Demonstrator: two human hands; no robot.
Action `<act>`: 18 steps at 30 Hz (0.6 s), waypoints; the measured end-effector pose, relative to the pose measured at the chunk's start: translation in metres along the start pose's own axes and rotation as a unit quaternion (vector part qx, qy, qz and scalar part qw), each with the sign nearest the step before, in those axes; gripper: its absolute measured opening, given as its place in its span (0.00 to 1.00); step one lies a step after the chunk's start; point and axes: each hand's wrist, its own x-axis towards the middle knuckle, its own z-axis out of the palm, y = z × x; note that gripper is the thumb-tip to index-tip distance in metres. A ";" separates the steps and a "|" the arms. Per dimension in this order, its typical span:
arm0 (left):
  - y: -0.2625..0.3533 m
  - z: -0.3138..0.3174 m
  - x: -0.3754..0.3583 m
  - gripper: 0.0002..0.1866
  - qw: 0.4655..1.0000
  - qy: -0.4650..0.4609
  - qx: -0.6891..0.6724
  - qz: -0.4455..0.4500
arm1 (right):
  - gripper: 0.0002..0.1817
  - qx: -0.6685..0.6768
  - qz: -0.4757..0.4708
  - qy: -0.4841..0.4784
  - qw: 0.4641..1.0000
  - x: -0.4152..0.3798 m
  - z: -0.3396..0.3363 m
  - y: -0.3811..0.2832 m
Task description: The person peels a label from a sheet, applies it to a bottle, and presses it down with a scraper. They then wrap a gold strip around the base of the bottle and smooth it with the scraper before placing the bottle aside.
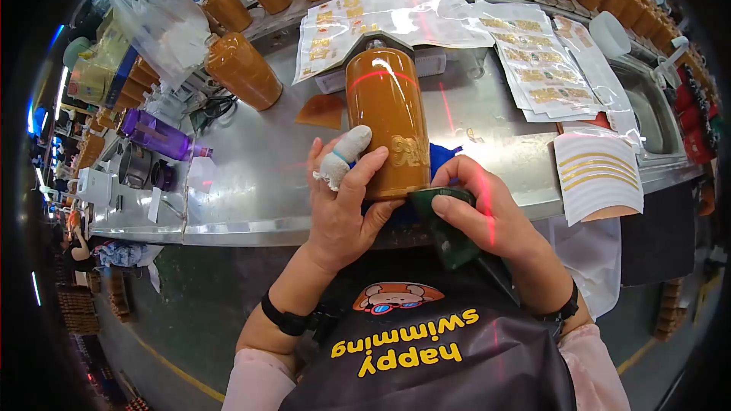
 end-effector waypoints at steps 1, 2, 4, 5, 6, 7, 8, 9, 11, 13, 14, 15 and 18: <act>0.000 -0.001 0.001 0.31 1.000 -0.001 0.007 0.005 | 0.12 -0.014 -0.007 0.002 1.000 -0.001 -0.001 0.001; 0.001 -0.002 0.001 0.31 1.000 -0.002 0.014 0.008 | 0.12 -0.027 -0.012 0.003 1.000 -0.002 -0.002 0.001; 0.002 -0.004 0.003 0.31 1.000 -0.005 0.028 0.013 | 0.11 -0.015 0.000 0.010 1.000 -0.002 -0.003 0.003; 0.001 -0.003 0.002 0.31 1.000 -0.003 0.024 0.012 | 0.11 -0.008 0.006 0.013 1.000 -0.003 -0.004 0.003; 0.000 -0.001 0.001 0.31 1.000 -0.002 0.020 0.012 | 0.11 -0.012 0.002 0.011 1.000 -0.002 -0.004 0.002; -0.001 0.000 0.000 0.31 1.000 -0.001 0.016 0.012 | 0.11 -0.016 -0.003 0.009 1.000 -0.002 -0.003 0.001; 0.000 -0.001 0.001 0.29 1.000 -0.005 -0.001 0.003 | 0.10 -0.020 -0.008 0.007 1.000 -0.002 -0.003 0.000; 0.002 -0.004 0.003 0.28 1.000 -0.009 -0.019 -0.006 | 0.10 -0.005 0.006 0.007 1.000 -0.003 -0.005 0.000; 0.005 -0.009 0.008 0.25 0.998 -0.021 -0.057 -0.015 | 0.09 0.024 0.032 0.005 0.999 -0.004 -0.009 0.002; 0.007 -0.015 0.015 0.22 0.994 -0.039 -0.099 -0.016 | 0.09 0.025 0.027 0.016 0.999 -0.003 -0.011 0.004; 0.010 -0.018 0.020 0.21 0.995 -0.060 -0.082 -0.006 | 0.09 0.026 0.024 0.021 0.999 -0.003 -0.012 0.005; 0.014 -0.020 0.026 0.19 0.995 -0.081 -0.065 0.005 | 0.09 0.019 0.021 0.020 0.999 -0.003 -0.011 0.005; 0.020 -0.020 0.035 0.15 0.993 -0.103 -0.050 0.018 | 0.09 0.000 0.014 0.021 1.000 -0.004 -0.009 0.005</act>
